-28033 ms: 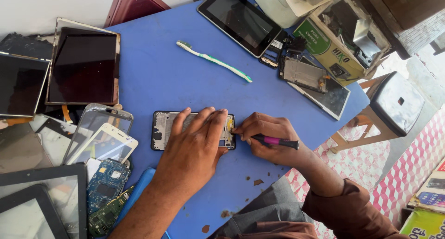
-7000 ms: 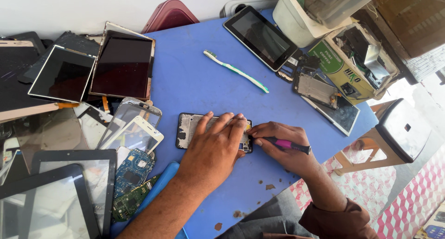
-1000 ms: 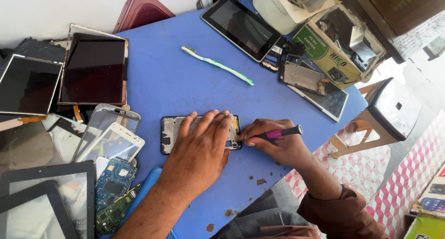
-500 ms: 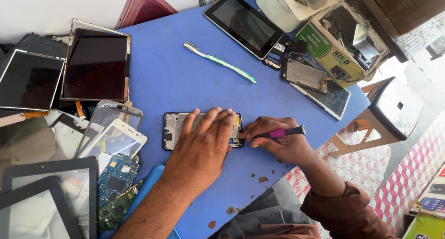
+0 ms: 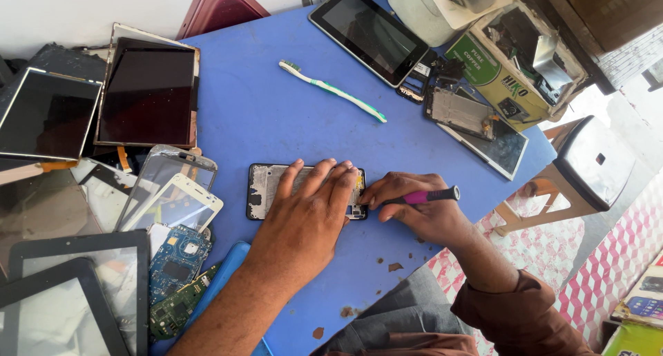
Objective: The person uses a small screwdriver to work on the internal components of a disassembled mobile phone. They repeatedly adjust and tighten screws on the phone's circuit board while holding the device steady with their other hand.
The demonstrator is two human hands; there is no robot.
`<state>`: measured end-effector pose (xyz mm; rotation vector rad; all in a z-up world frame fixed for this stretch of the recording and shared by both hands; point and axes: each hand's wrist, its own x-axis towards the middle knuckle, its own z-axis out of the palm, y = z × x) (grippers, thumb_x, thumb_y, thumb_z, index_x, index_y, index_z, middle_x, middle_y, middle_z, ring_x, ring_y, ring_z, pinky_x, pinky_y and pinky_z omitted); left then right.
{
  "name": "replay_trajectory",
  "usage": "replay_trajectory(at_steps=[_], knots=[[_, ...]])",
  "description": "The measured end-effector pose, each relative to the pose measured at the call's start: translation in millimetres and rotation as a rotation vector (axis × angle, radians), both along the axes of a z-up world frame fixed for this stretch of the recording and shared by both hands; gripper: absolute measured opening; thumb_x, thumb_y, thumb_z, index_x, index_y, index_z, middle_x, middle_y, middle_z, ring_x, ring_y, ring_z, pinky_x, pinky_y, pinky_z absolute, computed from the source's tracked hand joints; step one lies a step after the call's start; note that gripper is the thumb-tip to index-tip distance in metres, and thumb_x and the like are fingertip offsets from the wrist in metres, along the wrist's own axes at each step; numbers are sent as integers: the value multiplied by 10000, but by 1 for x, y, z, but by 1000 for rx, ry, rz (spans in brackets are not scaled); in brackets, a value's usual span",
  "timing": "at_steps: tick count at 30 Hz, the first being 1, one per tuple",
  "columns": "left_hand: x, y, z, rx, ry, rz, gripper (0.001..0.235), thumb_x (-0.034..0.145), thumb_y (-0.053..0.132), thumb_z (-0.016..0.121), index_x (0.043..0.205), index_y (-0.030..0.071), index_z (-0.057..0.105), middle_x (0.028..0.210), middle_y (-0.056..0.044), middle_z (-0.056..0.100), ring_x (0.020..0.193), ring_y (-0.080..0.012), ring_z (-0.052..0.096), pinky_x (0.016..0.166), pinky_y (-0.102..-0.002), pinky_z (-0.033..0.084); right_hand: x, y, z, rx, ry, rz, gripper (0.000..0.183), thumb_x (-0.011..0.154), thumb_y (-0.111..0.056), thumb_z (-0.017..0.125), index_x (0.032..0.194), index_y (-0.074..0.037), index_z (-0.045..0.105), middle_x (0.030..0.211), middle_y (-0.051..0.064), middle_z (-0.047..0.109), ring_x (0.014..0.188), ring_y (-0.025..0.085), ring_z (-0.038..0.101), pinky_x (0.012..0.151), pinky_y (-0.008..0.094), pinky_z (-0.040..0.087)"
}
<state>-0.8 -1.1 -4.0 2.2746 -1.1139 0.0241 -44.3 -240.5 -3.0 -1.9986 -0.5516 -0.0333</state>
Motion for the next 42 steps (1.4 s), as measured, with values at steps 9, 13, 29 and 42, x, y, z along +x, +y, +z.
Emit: replay_trajectory(at_steps=[9, 13, 29, 42], knots=[[0, 1, 1, -8, 4, -5, 539, 893, 123, 638, 1383, -22, 467, 1403, -142, 590, 1387, -303, 461, 1155, -569, 268, 0, 0, 1, 2, -9, 15, 210, 943, -224, 744, 961, -24, 682, 988, 131, 770, 959, 272, 776, 862, 386, 628], [1, 0, 0, 8, 10, -20, 545, 893, 101, 630, 1397, -19, 461, 1409, -133, 587, 1397, -295, 457, 1169, -568, 257, 0, -1, 2, 24, -13, 50, 207, 958, -224, 740, 956, -26, 679, 962, 125, 762, 962, 279, 770, 870, 395, 626], [11, 8, 4, 61, 209, -155, 697, 755, 71, 690, 1416, 53, 471, 1506, -53, 488, 1495, -219, 279, 1236, -545, 54, 4, 8, 10, -108, -200, 121, 249, 786, -167, 864, 967, -39, 752, 979, 103, 749, 991, 289, 727, 878, 396, 591], [15, 9, -3, 4, 213, -178, 624, 859, -43, 536, 1470, 67, 474, 1508, -42, 519, 1484, -215, 336, 1237, -545, 70, -12, 34, 17, -227, -227, -32, 171, 820, -65, 831, 958, -21, 739, 997, 103, 765, 1036, 291, 753, 912, 388, 609]])
